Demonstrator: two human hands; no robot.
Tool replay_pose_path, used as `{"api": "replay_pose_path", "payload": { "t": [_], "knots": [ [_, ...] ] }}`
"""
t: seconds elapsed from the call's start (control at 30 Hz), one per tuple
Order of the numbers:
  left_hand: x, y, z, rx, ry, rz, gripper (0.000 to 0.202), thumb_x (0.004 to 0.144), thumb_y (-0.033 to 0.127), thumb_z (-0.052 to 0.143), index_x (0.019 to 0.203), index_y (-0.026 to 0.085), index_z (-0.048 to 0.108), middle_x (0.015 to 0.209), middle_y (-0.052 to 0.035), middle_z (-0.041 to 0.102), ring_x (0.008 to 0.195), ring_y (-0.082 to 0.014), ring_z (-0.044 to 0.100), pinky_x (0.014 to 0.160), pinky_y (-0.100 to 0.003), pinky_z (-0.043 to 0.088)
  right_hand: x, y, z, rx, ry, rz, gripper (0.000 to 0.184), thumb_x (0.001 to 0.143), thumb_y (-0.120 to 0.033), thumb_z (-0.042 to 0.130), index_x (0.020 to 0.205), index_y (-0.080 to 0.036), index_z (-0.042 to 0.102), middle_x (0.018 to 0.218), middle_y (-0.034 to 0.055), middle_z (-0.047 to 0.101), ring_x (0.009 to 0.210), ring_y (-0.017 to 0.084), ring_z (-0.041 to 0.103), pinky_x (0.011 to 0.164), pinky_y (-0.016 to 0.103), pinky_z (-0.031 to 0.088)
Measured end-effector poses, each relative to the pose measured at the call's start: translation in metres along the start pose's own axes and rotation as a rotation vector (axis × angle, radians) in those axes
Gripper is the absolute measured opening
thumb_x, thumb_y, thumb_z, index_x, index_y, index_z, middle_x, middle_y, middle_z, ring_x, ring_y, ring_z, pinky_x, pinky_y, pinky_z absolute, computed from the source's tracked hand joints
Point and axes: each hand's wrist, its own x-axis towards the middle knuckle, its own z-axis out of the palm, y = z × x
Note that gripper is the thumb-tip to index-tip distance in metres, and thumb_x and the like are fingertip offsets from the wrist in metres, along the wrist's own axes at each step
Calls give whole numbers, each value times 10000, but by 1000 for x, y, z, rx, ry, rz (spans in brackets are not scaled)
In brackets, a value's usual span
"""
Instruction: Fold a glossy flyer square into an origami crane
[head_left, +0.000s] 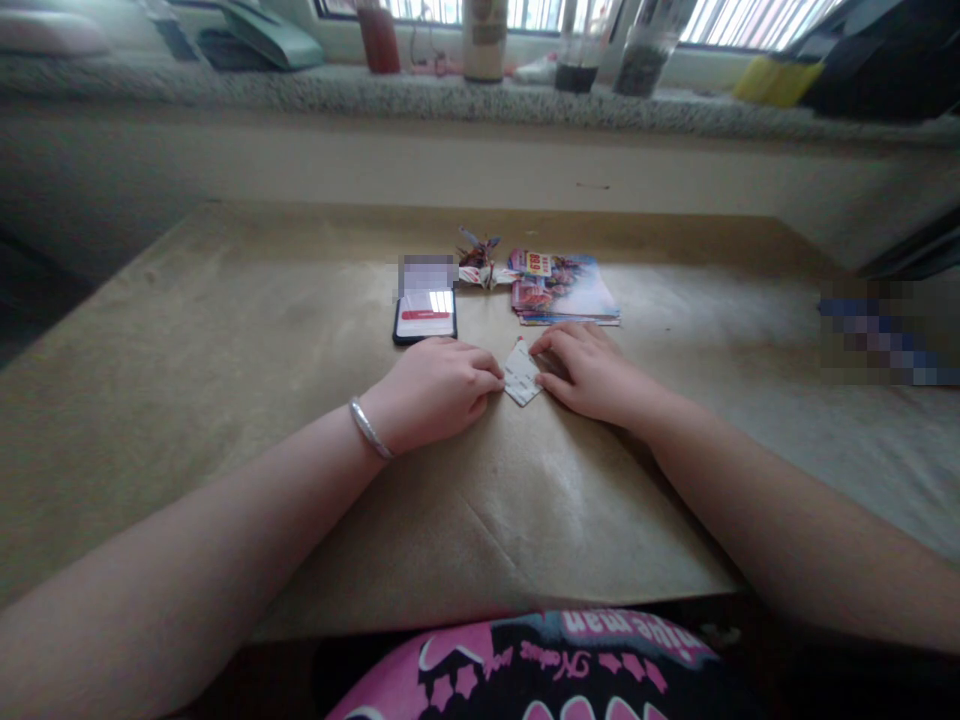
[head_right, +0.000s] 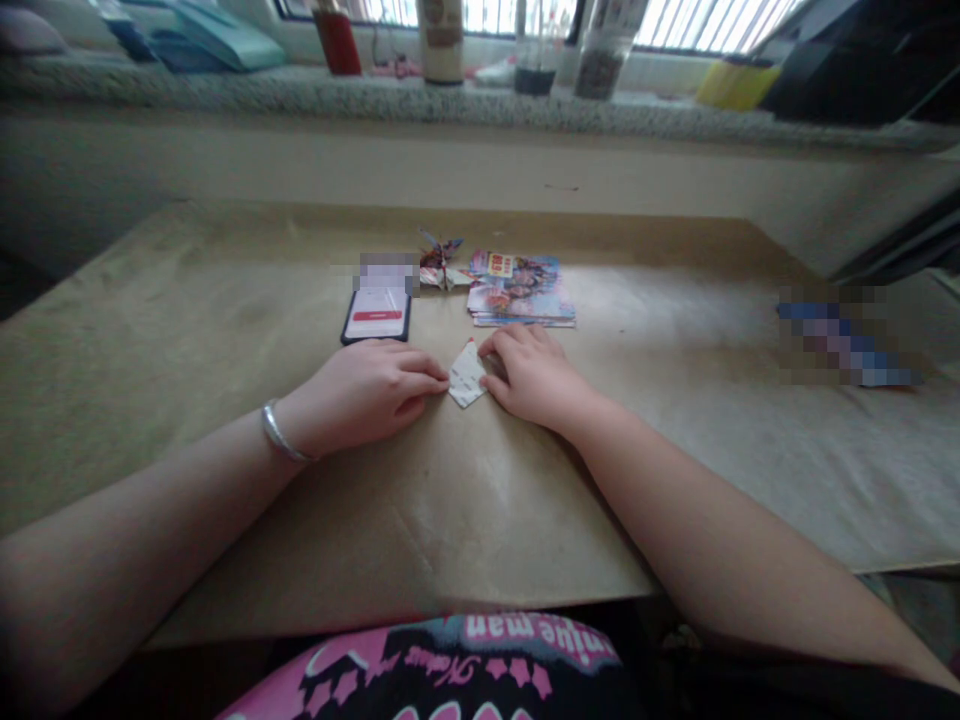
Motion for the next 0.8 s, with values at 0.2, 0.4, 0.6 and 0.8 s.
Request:
{"api": "replay_pose_path", "payload": {
  "t": [0.2, 0.4, 0.6, 0.8],
  "knots": [
    [-2, -5, -1, -40, -52, 5, 265, 831, 176, 507, 984, 231, 717, 1059, 4, 706, 912, -164, 664, 815, -276, 507, -1, 2, -1, -1, 1, -2, 314, 834, -326, 538, 1094, -162, 600, 1187, 141, 580, 1108, 302, 500, 950, 449, 405],
    [0, -3, -1, -10, -24, 15, 242, 879, 204, 471, 982, 192, 690, 989, -40, 695, 867, -174, 645, 757, -281, 504, -3, -4, -1, -26, 32, -58, 378, 863, -293, 501, 1221, -247, 614, 1182, 108, 575, 1087, 288, 489, 963, 443, 389],
    [2, -1, 1, -12, 15, 24, 257, 880, 199, 490, 1003, 215, 715, 985, -53, 687, 854, -164, 634, 761, -274, 499, 3, -9, 0, -192, 16, -30, 454, 911, -327, 396, 1317, -204, 556, 1157, 149, 560, 1022, 306, 473, 903, 443, 392],
    [2, -2, 2, -23, 4, 35, 279, 844, 160, 499, 1017, 205, 713, 1089, -46, 683, 948, -182, 630, 851, -304, 509, 8, -10, 0, -242, 24, -18, 475, 914, -354, 379, 1348, -224, 522, 1108, 151, 554, 1008, 308, 466, 876, 432, 388]
  ]
}}
